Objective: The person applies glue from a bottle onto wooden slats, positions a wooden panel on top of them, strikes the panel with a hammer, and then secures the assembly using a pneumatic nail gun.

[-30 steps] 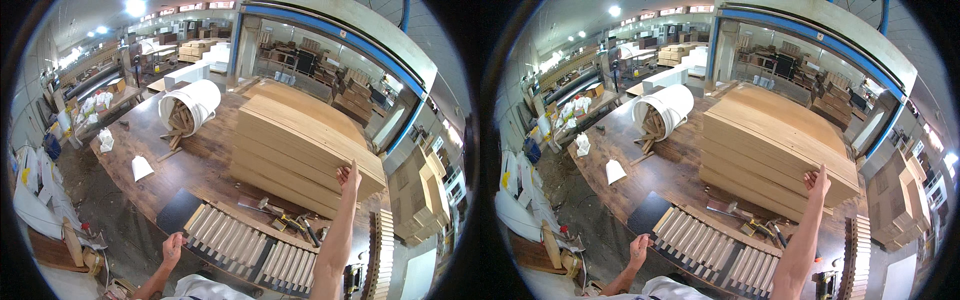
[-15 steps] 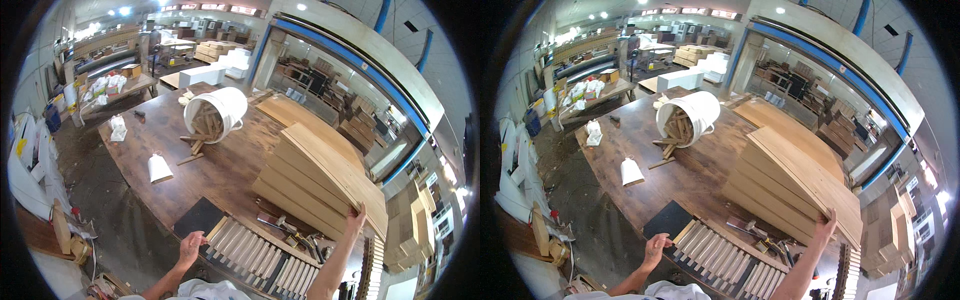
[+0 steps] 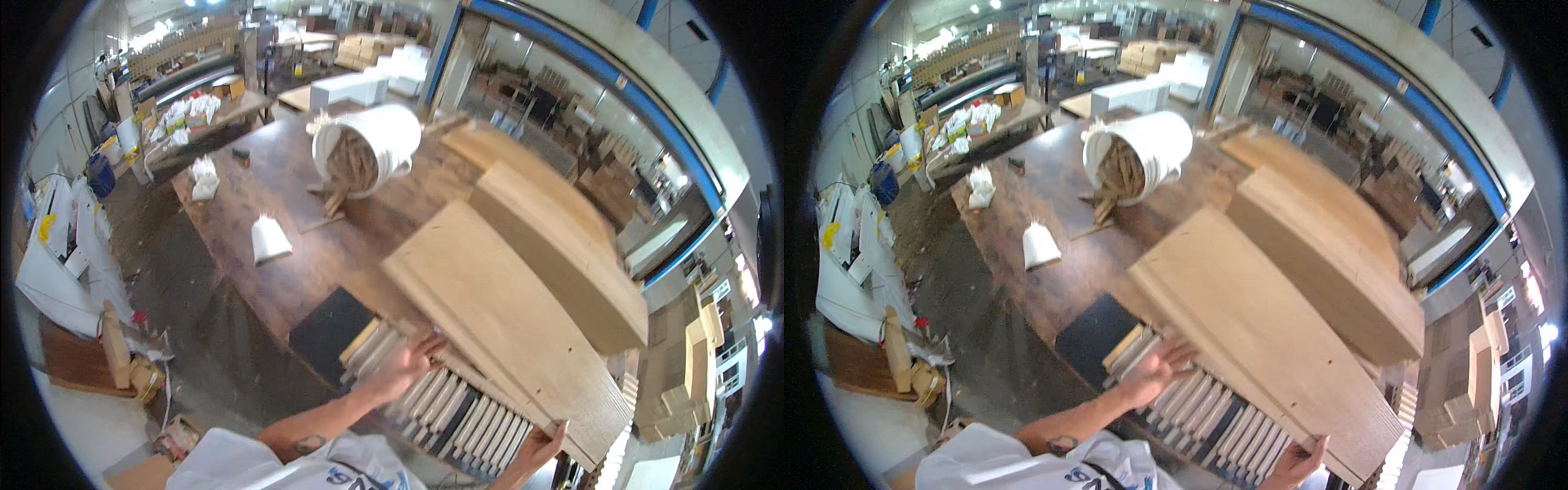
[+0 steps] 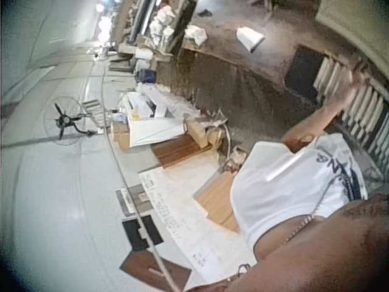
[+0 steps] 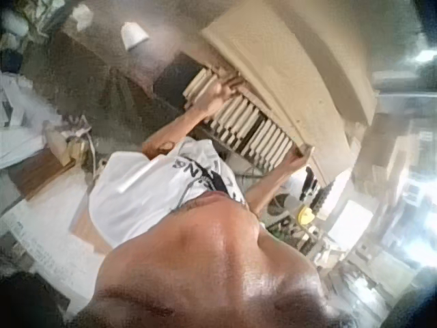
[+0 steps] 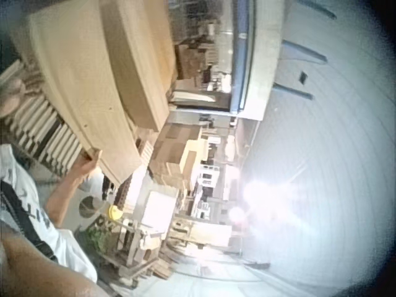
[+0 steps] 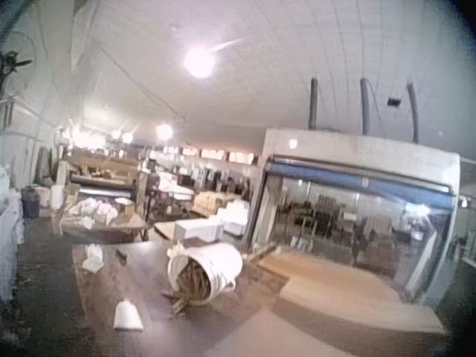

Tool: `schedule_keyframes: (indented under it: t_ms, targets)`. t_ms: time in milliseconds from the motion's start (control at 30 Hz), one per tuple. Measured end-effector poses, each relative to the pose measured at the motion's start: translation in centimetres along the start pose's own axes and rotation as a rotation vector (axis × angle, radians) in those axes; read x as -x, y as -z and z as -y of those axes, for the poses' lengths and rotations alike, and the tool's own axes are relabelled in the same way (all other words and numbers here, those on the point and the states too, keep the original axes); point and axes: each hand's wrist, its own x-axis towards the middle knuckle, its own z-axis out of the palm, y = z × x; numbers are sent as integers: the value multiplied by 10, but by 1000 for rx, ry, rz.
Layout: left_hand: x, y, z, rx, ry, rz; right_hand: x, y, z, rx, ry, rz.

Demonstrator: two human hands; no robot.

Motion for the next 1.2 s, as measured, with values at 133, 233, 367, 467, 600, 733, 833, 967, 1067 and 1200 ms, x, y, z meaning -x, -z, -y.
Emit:
schedule_keyframes:
  t_ms: [133,233,367,467,600,733,833,967,1067,1200]
  targets:
    - [69,-15,-12,301,275,-491,95,66,29,154,-106,-104]
    - [159,21,6,264,251,-599,120,153,70,226,-131,-249]
    - [223,39,39,271,290,-719,114,226,113,340,-173,-386]
    - [214,62,73,151,280,-738,106,226,99,271,-169,-449]
    - [138,69,88,168,208,-758,74,234,71,227,-183,-405]
    - [91,78,84,135,281,-696,55,245,50,110,-170,-310]
    - [79,84,86,121,288,-694,45,247,41,113,-175,-288]
    - [71,98,90,130,329,-714,44,242,33,131,-136,-342]
    - [67,99,97,88,287,-732,42,241,31,156,-135,-368]
    - [65,98,97,114,305,-736,33,238,31,156,-150,-387]
